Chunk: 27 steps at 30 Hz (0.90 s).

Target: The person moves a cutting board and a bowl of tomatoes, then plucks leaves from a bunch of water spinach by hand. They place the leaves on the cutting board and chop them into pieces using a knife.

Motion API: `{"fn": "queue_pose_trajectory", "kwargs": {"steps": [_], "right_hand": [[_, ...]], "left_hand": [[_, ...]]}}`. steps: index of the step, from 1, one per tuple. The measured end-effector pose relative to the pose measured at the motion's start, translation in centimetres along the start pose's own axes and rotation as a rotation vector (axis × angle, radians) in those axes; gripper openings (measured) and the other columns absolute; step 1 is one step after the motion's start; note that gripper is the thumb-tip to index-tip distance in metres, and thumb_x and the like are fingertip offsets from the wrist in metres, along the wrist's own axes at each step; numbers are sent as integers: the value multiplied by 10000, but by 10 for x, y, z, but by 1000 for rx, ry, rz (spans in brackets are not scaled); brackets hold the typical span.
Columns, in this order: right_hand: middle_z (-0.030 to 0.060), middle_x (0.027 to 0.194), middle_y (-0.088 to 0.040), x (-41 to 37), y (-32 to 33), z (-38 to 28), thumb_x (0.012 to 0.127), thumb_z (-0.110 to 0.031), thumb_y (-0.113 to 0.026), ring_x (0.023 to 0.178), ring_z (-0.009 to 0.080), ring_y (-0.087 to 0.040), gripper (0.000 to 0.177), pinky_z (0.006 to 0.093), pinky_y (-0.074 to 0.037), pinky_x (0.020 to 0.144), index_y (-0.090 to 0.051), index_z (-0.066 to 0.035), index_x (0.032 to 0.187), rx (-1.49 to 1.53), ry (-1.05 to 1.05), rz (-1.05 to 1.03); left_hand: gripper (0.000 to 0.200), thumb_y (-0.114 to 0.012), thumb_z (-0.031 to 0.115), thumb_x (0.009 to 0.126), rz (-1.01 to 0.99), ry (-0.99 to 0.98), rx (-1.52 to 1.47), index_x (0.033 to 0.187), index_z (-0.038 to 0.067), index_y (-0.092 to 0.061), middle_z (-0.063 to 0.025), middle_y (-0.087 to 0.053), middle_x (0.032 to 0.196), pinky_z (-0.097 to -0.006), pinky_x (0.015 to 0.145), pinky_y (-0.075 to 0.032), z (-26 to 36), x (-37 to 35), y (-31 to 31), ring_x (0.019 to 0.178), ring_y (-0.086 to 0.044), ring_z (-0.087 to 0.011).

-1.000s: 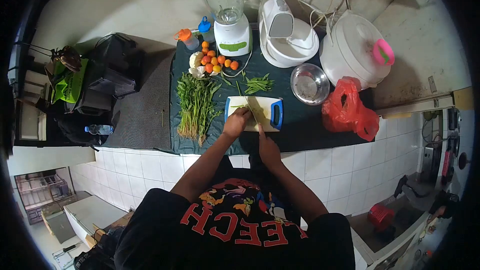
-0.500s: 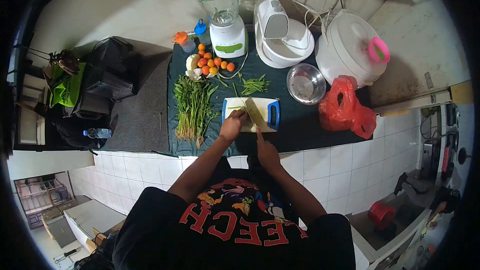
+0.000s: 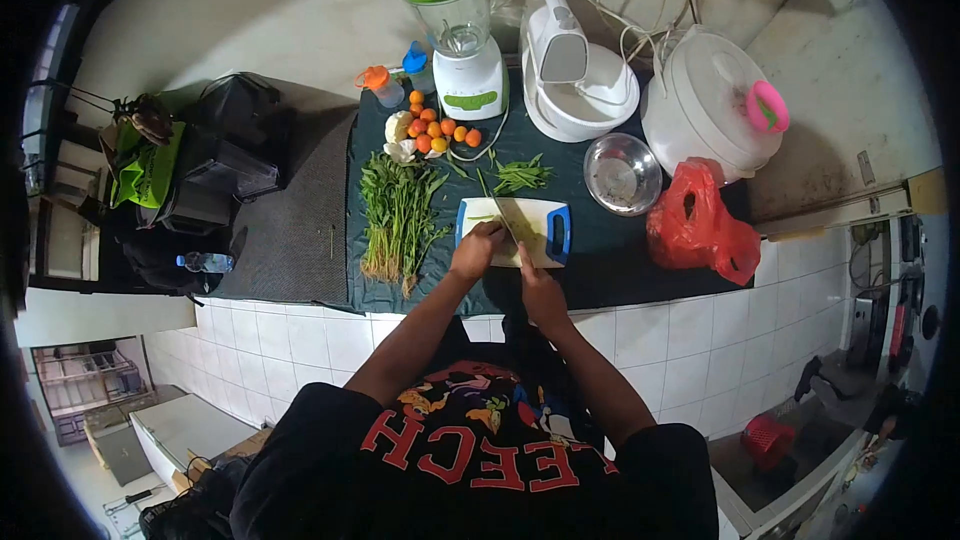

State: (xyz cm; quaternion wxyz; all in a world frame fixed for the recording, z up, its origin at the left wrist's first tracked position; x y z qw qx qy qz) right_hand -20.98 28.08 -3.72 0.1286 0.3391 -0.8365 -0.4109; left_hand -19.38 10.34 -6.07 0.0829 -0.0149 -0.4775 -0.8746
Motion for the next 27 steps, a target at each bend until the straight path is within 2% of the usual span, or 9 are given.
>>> {"fn": "queue_pose_trajectory", "kwargs": {"steps": [1, 3, 9, 16, 19, 21, 24, 27], "right_hand": [[267, 861, -665, -2, 2, -1, 1044, -168, -479, 801, 454, -682, 619, 554, -533, 699, -262, -237, 1620, 1, 5, 1], [272, 874, -673, -11, 1, 2, 1056, -189, -480, 794, 458, -677, 609, 561, -524, 723, -257, -227, 1621, -40, -118, -163], [264, 847, -673, -22, 3, 2, 1067, -186, -457, 769, 458, -667, 594, 568, -509, 710, -243, -168, 1621, -4, -97, -179], [262, 804, -657, -21, -7, 7, 1059, -169, -461, 760, 452, -666, 597, 567, -508, 704, -258, -176, 1621, -43, -121, -150], [249, 814, -650, -14, -10, 9, 1035, -125, -474, 681, 428, -665, 645, 536, -538, 643, -240, -194, 1632, -73, -49, -95], [247, 796, -644, -6, -6, 3, 1029, -112, -479, 660, 424, -664, 625, 519, -544, 615, -282, -159, 1619, -58, 46, 55], [247, 738, -637, 2, 0, 7, 1036, -123, -507, 659, 433, -650, 572, 510, -512, 607, -363, -178, 1587, 43, 25, 116], [256, 756, -644, -5, 3, 7, 1047, -147, -496, 696, 448, -660, 572, 531, -515, 642, -344, -203, 1596, 81, 73, 145]], "left_hand": [[371, -581, 75, 850, 3, 1, 3, 1205, 48, -686, -136, -673, 1239, -414, 964, -556, 1, 1, 0, 1144, -642, -346], [377, -582, 77, 857, 12, 17, 14, 1218, 62, -690, -139, -674, 1233, -412, 958, -560, 2, 0, -3, 1145, -646, -342], [337, -573, 83, 879, 19, 58, 11, 1200, 65, -675, -122, -640, 1246, -402, 968, -554, 0, 0, -6, 1171, -624, -322], [353, -575, 58, 839, 5, 50, 18, 1169, 63, -700, -126, -672, 1197, -418, 946, -563, 7, 3, 0, 1130, -646, -338], [346, -590, 56, 820, 1, 55, 53, 1147, 70, -699, -116, -665, 1190, -417, 938, -566, 12, 1, 1, 1132, -638, -331], [338, -606, 62, 818, -34, 84, 140, 1144, 82, -697, -109, -658, 1204, -411, 933, -569, 12, 2, 1, 1142, -632, -320], [249, -606, 93, 847, 9, 74, 151, 1079, 79, -694, -100, -640, 1110, -411, 858, -592, 15, 0, -1, 1070, -646, -318], [246, -604, 89, 852, 54, 32, 167, 1080, 79, -697, -105, -651, 1127, -405, 857, -595, 13, 2, -4, 1077, -647, -316]]}}
Point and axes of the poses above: each hand's wrist, its own x-axis towards the middle knuckle, its own y-axis out of the back of the hand, z = x × y, the point moved 5 cm from there along x, towards the middle knuckle
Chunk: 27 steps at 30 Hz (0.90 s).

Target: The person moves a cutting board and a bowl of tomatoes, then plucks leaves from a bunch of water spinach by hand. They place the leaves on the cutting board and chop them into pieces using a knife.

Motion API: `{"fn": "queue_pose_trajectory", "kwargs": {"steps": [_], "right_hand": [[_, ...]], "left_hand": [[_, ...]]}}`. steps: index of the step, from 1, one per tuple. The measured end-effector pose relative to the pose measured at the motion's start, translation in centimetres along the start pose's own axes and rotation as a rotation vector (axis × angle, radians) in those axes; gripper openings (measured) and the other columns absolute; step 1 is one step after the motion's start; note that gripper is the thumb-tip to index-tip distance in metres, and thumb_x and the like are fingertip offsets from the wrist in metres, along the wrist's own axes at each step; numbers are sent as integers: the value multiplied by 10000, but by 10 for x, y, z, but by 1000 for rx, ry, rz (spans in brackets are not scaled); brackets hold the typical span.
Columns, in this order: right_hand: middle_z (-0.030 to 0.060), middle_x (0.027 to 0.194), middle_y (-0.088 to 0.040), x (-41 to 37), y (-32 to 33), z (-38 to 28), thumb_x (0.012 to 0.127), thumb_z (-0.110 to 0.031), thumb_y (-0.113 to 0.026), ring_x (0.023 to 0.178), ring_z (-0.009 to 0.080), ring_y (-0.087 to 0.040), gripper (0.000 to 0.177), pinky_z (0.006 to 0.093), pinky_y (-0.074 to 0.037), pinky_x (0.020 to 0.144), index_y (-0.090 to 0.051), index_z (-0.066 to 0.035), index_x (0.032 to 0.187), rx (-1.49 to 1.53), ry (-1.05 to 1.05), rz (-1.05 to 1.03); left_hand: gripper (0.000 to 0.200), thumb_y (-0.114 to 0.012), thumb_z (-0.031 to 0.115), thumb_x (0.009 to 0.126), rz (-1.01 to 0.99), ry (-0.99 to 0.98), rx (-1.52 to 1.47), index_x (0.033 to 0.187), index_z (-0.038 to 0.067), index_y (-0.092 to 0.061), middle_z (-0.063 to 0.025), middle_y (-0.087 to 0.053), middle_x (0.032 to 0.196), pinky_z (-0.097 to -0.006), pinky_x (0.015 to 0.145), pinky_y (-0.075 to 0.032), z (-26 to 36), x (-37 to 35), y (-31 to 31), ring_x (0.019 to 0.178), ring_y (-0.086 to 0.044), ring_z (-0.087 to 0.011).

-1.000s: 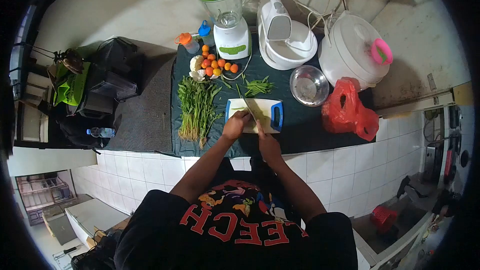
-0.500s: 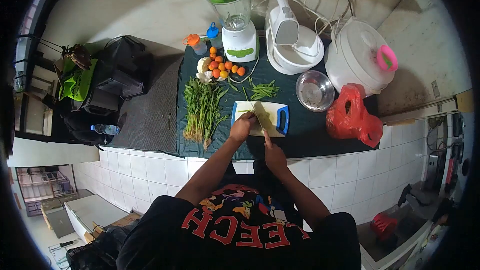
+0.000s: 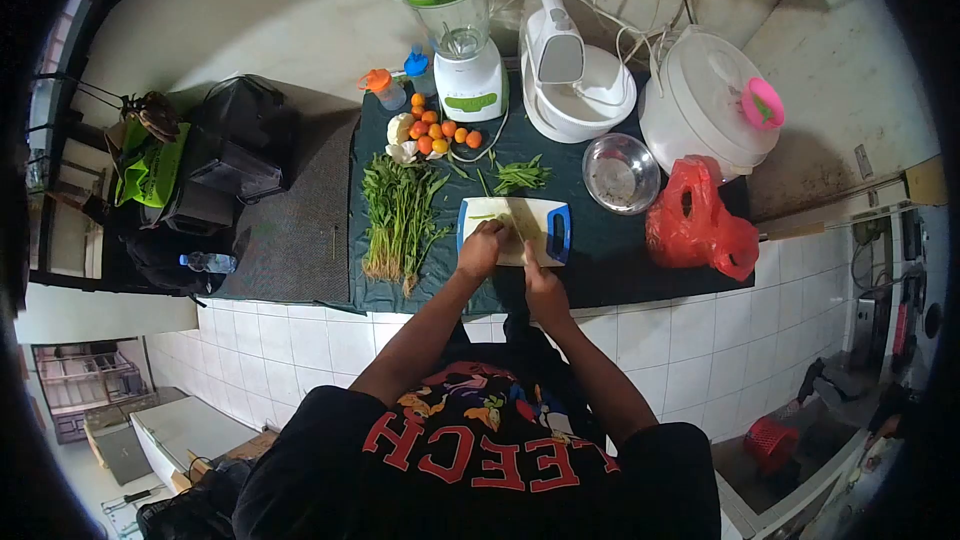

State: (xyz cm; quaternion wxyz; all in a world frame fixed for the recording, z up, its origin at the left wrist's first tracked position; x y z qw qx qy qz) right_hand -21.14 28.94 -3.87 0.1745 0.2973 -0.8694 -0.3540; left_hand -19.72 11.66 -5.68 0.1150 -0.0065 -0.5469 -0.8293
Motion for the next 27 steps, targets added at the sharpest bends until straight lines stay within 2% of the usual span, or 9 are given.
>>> {"fn": "queue_pose_trajectory", "kwargs": {"steps": [1, 3, 6, 10, 16, 18, 22, 24, 27], "right_hand": [[256, 756, -644, -3, 3, -3, 1047, -147, -496, 696, 448, -660, 572, 531, -515, 642, -344, -203, 1596, -2, 0, 2], [263, 786, -655, -12, 1, 0, 1059, -172, -481, 733, 457, -666, 569, 554, -515, 675, -321, -205, 1604, -52, -152, -186], [267, 814, -662, -16, 2, -2, 1066, -188, -467, 755, 460, -669, 568, 568, -513, 694, -305, -212, 1610, -21, -157, -184], [271, 839, -668, -15, -3, 0, 1066, -185, -466, 774, 450, -677, 565, 558, -518, 691, -309, -200, 1608, -66, -182, -211], [264, 805, -659, 9, -10, -1, 1029, -121, -498, 687, 425, -678, 584, 525, -540, 618, -345, -149, 1592, -131, -64, -145], [257, 776, -645, 13, -7, -1, 1027, -113, -498, 653, 415, -672, 567, 514, -541, 602, -376, -146, 1580, 14, -60, -67], [248, 776, -643, -3, -2, -5, 1033, -128, -500, 689, 422, -678, 594, 528, -543, 624, -333, -177, 1601, -30, 61, -18], [242, 785, -645, -11, -4, 3, 1038, -147, -501, 729, 436, -680, 623, 548, -546, 656, -283, -210, 1619, -56, -71, -165], [237, 786, -644, -17, -7, 7, 1044, -170, -497, 751, 444, -677, 641, 560, -548, 680, -244, -238, 1629, -100, -151, -249]], "left_hand": [[246, -604, 89, 852, 1, -2, -1, 1080, 79, -697, -105, -651, 1127, -405, 857, -595, -1, 2, -2, 1077, -647, -316], [258, -599, 84, 856, -35, 7, -15, 1094, 76, -700, -114, -658, 1151, -408, 876, -591, -2, 6, -7, 1086, -648, -314], [286, -594, 77, 854, 36, 1, -51, 1120, 75, -701, -115, -662, 1155, -411, 896, -584, -1, 3, -2, 1093, -648, -312], [313, -591, 73, 850, 0, 34, -74, 1143, 79, -702, -111, -659, 1172, -409, 914, -577, -2, 2, -1, 1101, -646, -312], [342, -586, 64, 851, -37, 48, -84, 1171, 81, -705, -104, -661, 1186, -406, 955, -558, 0, 0, -2, 1138, -634, -318], [332, -588, 62, 852, -37, 57, -73, 1162, 78, -705, -105, -664, 1187, -410, 955, -558, 0, -2, -1, 1135, -635, -319], [329, -590, 61, 851, -23, 55, -79, 1158, 76, -707, -108, -666, 1197, -412, 954, -557, -1, -2, -1, 1132, -637, -320], [331, -592, 64, 844, -16, 26, -56, 1159, 75, -693, -88, -653, 1199, -386, 926, -573, -2, -2, -1, 1132, -632, -296], [327, -596, 55, 840, -39, 37, -52, 1150, 68, -695, -92, -658, 1202, -386, 927, -572, -4, -1, -3, 1137, -630, -299]]}}
Point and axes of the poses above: each hand's wrist, its own x-axis towards the middle knuckle, its own y-axis out of the back of the hand, z = x × y, the point moved 5 cm from there along x, towards the middle knuckle
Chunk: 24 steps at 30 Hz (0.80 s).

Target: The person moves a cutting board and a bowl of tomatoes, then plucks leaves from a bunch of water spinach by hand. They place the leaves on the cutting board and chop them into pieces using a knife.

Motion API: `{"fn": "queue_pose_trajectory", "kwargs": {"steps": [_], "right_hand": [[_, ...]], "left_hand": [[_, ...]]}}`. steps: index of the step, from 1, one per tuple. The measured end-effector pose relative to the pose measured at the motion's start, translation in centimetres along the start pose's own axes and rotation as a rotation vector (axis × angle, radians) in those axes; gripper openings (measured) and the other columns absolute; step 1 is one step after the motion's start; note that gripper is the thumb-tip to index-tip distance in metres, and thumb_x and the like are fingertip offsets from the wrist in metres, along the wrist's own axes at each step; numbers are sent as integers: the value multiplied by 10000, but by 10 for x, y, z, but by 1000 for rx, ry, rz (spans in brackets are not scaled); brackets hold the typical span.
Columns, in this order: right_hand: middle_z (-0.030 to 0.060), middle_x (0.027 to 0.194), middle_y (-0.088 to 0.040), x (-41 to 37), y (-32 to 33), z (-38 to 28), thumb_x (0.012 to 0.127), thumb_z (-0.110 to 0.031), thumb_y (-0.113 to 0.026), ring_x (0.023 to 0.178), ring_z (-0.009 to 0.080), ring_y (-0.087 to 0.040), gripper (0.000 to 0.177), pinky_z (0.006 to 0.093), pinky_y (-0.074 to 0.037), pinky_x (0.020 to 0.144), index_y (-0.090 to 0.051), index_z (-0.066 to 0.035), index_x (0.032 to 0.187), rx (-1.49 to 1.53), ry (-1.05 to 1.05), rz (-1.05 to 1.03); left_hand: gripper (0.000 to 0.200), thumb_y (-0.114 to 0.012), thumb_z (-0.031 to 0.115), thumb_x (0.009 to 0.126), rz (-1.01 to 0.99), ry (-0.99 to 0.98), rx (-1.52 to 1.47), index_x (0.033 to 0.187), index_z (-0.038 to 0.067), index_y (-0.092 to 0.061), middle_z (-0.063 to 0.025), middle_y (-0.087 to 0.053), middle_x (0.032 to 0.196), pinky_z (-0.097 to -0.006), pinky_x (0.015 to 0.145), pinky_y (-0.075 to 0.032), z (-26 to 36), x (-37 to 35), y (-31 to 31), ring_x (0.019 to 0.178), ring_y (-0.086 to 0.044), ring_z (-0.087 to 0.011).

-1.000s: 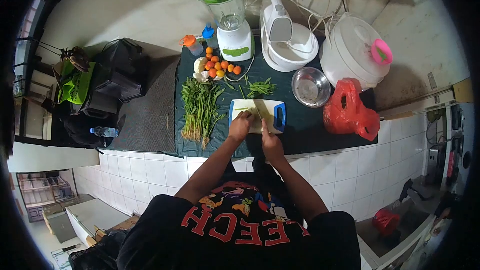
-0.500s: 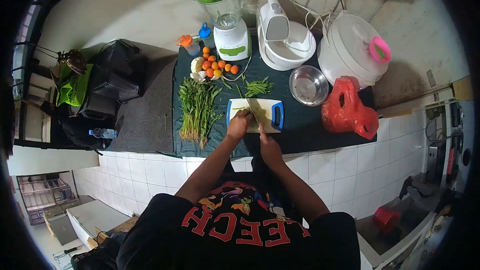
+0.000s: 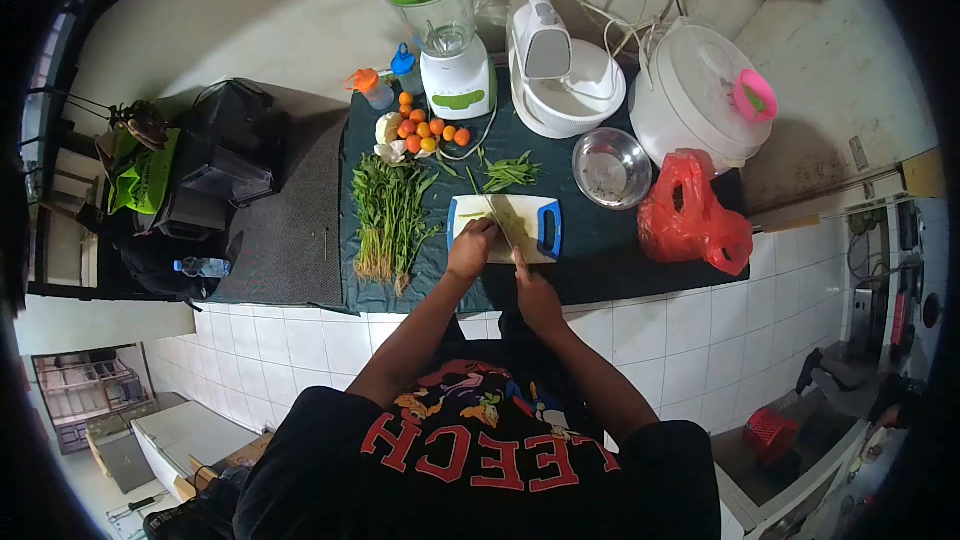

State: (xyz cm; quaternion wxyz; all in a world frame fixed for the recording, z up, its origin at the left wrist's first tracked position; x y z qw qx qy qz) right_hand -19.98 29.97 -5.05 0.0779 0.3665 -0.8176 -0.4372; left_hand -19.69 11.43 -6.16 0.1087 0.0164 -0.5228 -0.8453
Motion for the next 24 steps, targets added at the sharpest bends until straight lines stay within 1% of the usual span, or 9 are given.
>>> {"fn": "queue_pose_trajectory", "kwargs": {"steps": [1, 3, 7, 9, 13, 15, 18, 22, 24], "right_hand": [[237, 786, -644, 2, -1, 0, 1044, -170, -497, 751, 444, -677, 641, 560, -548, 680, -244, -238, 1629, 1, 0, 0], [238, 780, -642, 7, 1, -6, 1037, -159, -495, 716, 444, -669, 627, 552, -552, 672, -272, -199, 1622, 12, 78, 106], [239, 792, -649, 25, 1, -10, 1019, -135, -505, 705, 447, -669, 624, 544, -552, 668, -302, -150, 1610, -46, 95, 106], [241, 803, -656, 28, 6, -12, 1002, -118, -519, 694, 442, -669, 621, 538, -552, 667, -331, -110, 1594, 120, 143, 161], [242, 793, -656, 10, 9, -15, 1008, -129, -526, 693, 434, -670, 633, 535, -549, 668, -313, -143, 1604, 125, 211, 222], [238, 771, -648, 1, 1, -6, 1016, -135, -525, 679, 426, -666, 645, 527, -548, 648, -290, -179, 1615, 17, 44, 53], [227, 751, -639, -2, -2, -4, 1019, -141, -532, 674, 411, -669, 661, 512, -549, 633, -269, -209, 1622, -37, 33, 76], [219, 748, -634, 15, -7, -4, 1022, -140, -522, 660, 398, -669, 642, 503, -551, 625, -287, -186, 1618, -14, 78, 105], [217, 738, -631, 26, -6, -10, 1019, -128, -521, 649, 392, -669, 628, 501, -556, 631, -308, -143, 1609, -84, 177, 203]], "left_hand": [[327, -596, 55, 840, 0, 0, 1, 1150, 68, -695, -92, -658, 1202, -386, 927, -572, 1, 0, 1, 1137, -630, -299], [319, -598, 51, 836, 33, -25, 12, 1138, 66, -700, -95, -665, 1194, -389, 926, -571, 4, 0, 4, 1119, -639, -307], [329, -583, 33, 820, 53, -1, -47, 1117, 58, -722, -121, -691, 1169, -419, 946, -558, 2, 2, 6, 1098, -657, -337], [339, -587, 26, 814, -3, 37, -55, 1122, 61, -722, -126, -692, 1164, -418, 940, -560, 1, 4, 7, 1091, -662, -336], [337, -587, 22, 808, 12, 39, -44, 1115, 61, -720, -124, -693, 1162, -414, 932, -564, 3, 3, 10, 1088, -665, -330], [322, -591, 29, 806, 14, 13, -31, 1100, 59, -717, -116, -692, 1152, -410, 922, -567, 0, 2, 6, 1078, -666, -324], [271, -606, 77, 831, 58, -30, 31, 1080, 80, -714, -80, -679, 1111, -392, 874, -585, -1, 1, 4, 1060, -662, -293], [272, -603, 78, 835, 37, -17, 24, 1085, 82, -708, -79, -676, 1091, -398, 871, -584, 1, 1, 6, 1051, -663, -295], [274, -603, 65, 821, 44, 25, -37, 1073, 65, -711, -102, -689, 1132, -415, 902, -574, 0, 1, 7, 1054, -667, -320]]}}
Point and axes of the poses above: each hand's wrist, its own x-axis towards the middle knuckle, its own y-axis out of the back of the hand, z = x × y, the point moved 5 cm from there along x, towards the middle knuckle
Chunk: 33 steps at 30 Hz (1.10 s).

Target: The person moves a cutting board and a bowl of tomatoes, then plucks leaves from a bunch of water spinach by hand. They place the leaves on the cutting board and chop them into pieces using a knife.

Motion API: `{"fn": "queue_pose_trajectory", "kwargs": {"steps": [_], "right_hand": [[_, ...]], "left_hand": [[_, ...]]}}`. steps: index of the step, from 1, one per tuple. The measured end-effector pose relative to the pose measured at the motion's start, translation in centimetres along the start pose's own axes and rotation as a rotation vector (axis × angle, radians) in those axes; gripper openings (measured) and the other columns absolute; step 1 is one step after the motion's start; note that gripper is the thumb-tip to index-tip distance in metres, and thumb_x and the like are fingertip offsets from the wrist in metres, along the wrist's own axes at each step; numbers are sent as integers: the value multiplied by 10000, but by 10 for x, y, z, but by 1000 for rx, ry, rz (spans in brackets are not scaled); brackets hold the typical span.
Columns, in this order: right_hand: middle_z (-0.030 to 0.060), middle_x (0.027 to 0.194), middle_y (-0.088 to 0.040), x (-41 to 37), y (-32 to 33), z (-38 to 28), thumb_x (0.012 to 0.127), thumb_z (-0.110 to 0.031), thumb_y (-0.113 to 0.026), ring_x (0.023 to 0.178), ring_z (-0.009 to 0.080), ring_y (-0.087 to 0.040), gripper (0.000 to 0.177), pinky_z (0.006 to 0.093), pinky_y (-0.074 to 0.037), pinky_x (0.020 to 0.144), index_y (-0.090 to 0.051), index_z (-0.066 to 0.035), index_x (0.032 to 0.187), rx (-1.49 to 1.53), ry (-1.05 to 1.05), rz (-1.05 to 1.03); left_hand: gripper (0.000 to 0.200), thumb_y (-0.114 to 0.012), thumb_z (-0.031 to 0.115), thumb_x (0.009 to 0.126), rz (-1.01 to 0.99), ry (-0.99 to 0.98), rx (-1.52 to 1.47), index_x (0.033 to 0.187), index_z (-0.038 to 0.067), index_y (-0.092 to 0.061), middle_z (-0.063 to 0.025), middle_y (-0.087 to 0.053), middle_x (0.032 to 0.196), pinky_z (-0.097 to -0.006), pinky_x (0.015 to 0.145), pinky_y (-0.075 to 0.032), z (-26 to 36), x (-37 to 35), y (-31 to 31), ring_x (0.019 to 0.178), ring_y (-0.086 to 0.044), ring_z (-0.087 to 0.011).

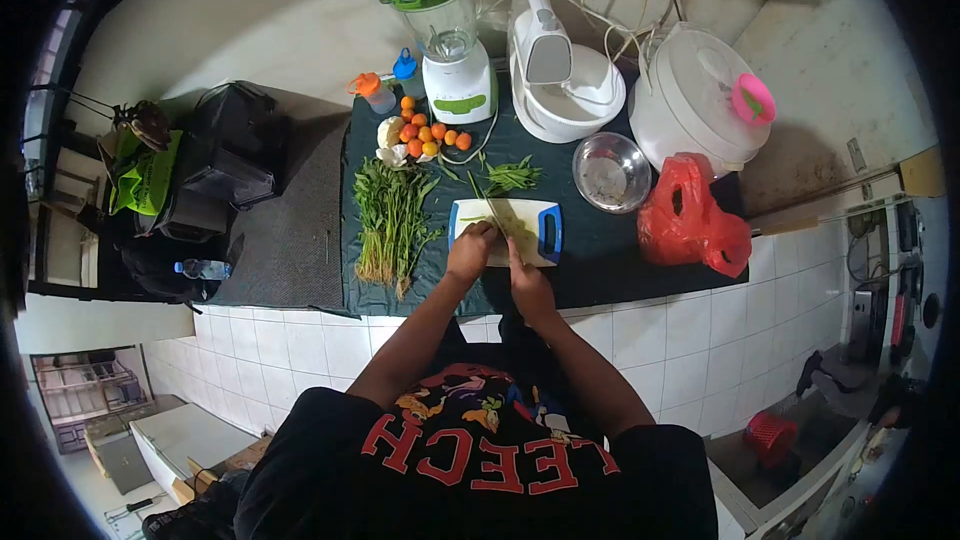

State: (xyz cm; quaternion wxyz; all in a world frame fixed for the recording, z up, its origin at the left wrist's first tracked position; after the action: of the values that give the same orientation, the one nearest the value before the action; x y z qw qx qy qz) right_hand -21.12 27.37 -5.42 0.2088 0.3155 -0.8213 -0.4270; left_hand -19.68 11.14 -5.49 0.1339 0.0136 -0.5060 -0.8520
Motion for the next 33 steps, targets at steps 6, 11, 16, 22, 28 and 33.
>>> {"fn": "queue_pose_trajectory", "kwargs": {"steps": [6, 11, 16, 22, 28, 33], "right_hand": [[234, 723, -626, -2, 11, -6, 1006, -87, -530, 657, 410, -665, 628, 515, -549, 637, -322, -94, 1599, 140, -30, -12], [241, 727, -627, -16, 13, -6, 1009, -88, -522, 669, 417, -668, 621, 522, -549, 642, -324, -97, 1597, 170, 20, 32], [239, 726, -628, -3, -5, -1, 1009, -90, -517, 664, 407, -669, 618, 519, -546, 640, -329, -98, 1597, 93, -19, -32], [271, 778, -651, 6, 13, -11, 989, -83, -545, 718, 444, -661, 586, 521, -521, 680, -398, -69, 1556, 114, 25, 64], [248, 732, -632, -17, 13, -2, 1028, -129, -516, 682, 422, -668, 588, 547, -525, 638, -340, -82, 1586, 204, -4, 6], [309, 833, -663, 0, 10, -6, 1026, -97, -476, 778, 474, -674, 554, 533, -525, 721, -364, -70, 1567, 234, -178, -107]], "left_hand": [[299, -593, 75, 855, -25, -29, 39, 1135, 89, -696, -92, -671, 1125, -404, 896, -577, -4, -1, -4, 1081, -652, -305], [298, -585, 70, 867, -19, -41, 5, 1142, 79, -698, -108, -670, 1166, -412, 918, -569, -2, -3, -1, 1103, -646, -313], [322, -590, 53, 839, -29, -35, -54, 1140, 44, -704, -142, -688, 1180, -434, 953, -552, -3, -6, 0, 1095, -656, -358], [295, -586, 64, 858, 9, 19, -63, 1131, 59, -697, -134, -681, 1159, -419, 943, -552, -6, 1, -5, 1099, -652, -341], [307, -587, 70, 855, -54, 25, -46, 1143, 58, -692, -129, -677, 1177, -423, 947, -554, -4, 4, -5, 1100, -650, -336], [327, -576, 49, 826, -8, 33, -63, 1127, 40, -703, -141, -687, 1172, -431, 940, -551, -6, 2, -7, 1117, -647, -348]]}}
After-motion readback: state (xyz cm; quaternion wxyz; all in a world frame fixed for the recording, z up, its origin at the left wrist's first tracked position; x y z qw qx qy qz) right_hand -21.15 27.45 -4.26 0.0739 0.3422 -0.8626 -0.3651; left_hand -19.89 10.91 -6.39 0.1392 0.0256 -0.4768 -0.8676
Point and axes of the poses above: each hand's wrist, its own x-axis towards the middle knuckle, its own y-axis out of the back of the hand, z = x × y, the point moved 5 cm from there along x, towards the middle knuckle
